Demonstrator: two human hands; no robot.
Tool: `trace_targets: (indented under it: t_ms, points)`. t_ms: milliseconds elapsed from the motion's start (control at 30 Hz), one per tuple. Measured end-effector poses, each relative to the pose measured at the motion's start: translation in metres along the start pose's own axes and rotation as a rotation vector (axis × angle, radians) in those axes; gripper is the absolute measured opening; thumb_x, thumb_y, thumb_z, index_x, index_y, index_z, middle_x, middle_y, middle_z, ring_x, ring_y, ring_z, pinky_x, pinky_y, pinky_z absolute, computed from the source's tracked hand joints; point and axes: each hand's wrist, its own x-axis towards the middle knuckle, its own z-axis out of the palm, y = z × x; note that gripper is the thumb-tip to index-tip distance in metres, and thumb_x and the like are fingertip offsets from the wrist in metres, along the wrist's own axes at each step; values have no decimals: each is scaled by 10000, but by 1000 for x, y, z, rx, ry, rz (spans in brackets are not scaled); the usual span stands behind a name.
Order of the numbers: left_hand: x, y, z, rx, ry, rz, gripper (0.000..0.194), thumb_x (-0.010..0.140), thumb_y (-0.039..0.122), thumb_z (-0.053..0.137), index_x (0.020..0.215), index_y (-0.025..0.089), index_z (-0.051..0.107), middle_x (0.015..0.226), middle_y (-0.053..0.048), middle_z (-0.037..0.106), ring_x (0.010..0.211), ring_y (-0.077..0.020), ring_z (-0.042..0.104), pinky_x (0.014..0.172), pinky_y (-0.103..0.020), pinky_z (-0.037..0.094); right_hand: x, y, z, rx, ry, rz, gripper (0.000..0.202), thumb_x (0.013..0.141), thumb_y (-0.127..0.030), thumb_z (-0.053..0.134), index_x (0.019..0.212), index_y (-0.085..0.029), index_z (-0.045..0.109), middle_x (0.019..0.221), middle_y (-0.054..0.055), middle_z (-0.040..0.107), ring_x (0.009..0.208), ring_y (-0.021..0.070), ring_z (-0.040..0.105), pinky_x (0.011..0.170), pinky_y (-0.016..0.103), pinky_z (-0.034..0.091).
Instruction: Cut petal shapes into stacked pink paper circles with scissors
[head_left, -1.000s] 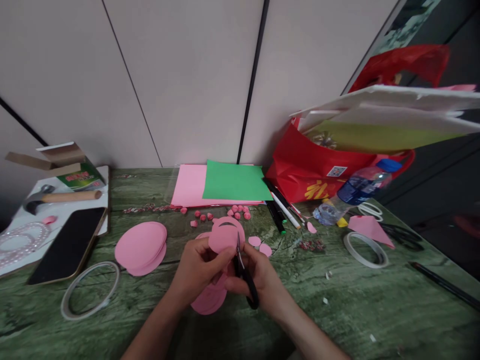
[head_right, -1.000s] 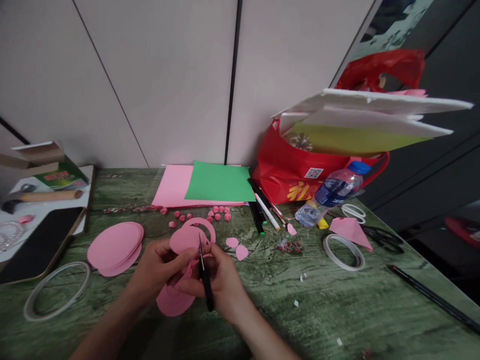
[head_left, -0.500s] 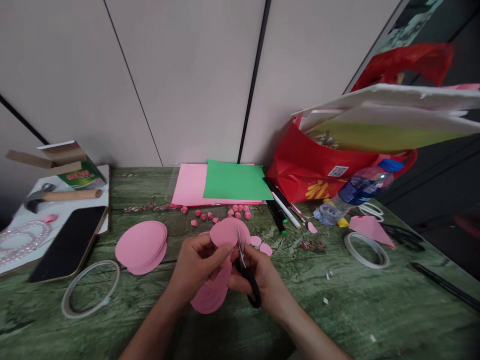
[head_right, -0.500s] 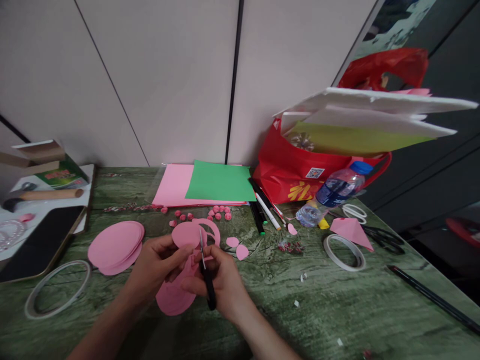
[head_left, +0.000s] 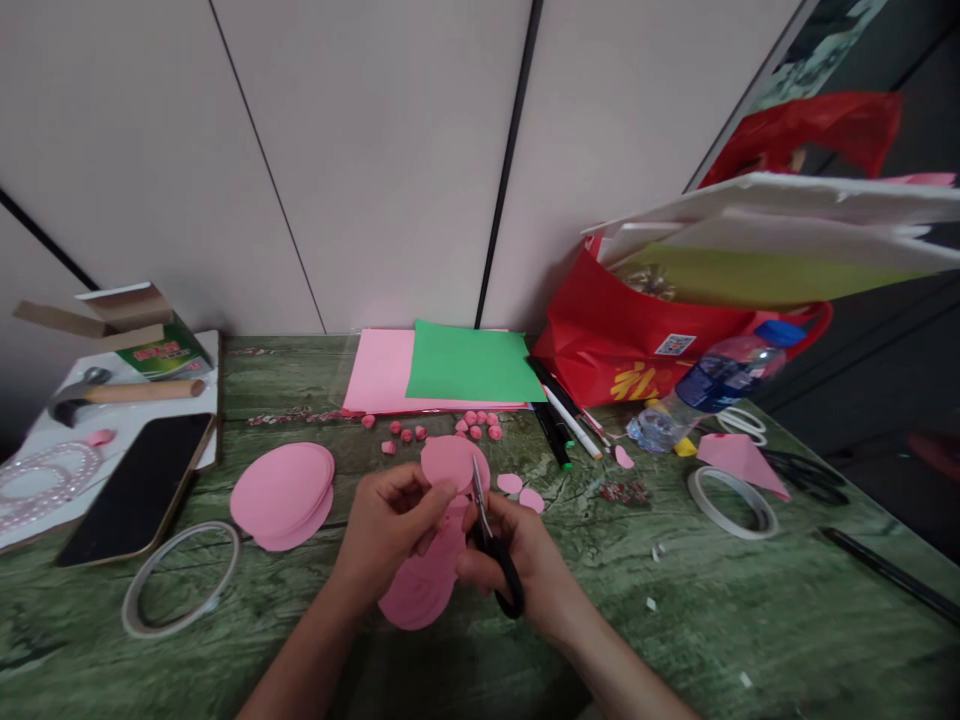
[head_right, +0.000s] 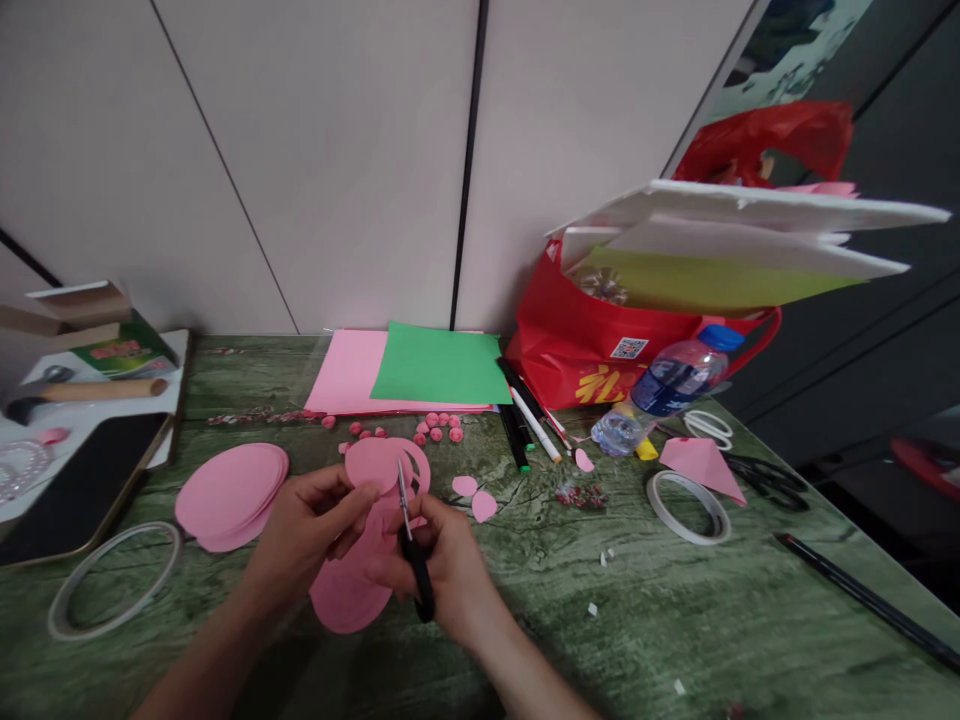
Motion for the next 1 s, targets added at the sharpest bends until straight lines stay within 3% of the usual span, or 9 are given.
trace_targets:
  t_ms: [367, 533, 1000]
  points:
    - [1, 0, 1, -42, 68, 66, 290, 730, 346, 580, 535, 156, 480, 376, 67, 419, 301, -27, 322, 312, -152, 216, -1, 4, 0, 31, -13, 24, 443, 507, -400, 775, 720, -178, 457, 487, -71, 509, 371, 50, 420, 358, 159, 297]
    - [-3, 4, 6, 68, 42, 109, 300, 732, 331, 566, 502, 152, 495, 358, 58, 418, 308, -39, 354, 320, -160, 244, -1, 7, 0, 28, -63, 17, 428, 526, -385, 771, 735, -174, 462, 469, -69, 507, 377, 60, 432, 365, 162, 310]
    - [-5, 1, 10, 2, -36, 54, 280, 712, 362, 593, 561, 128, 574, 396, 56, 458, 309, -31, 361, 309, -149, 252, 3, 0, 5, 82, -77, -106, 482, 478, -318, 801, 763, -186, 436, 563, -69, 487, 520, 73, 431, 499, 190, 353]
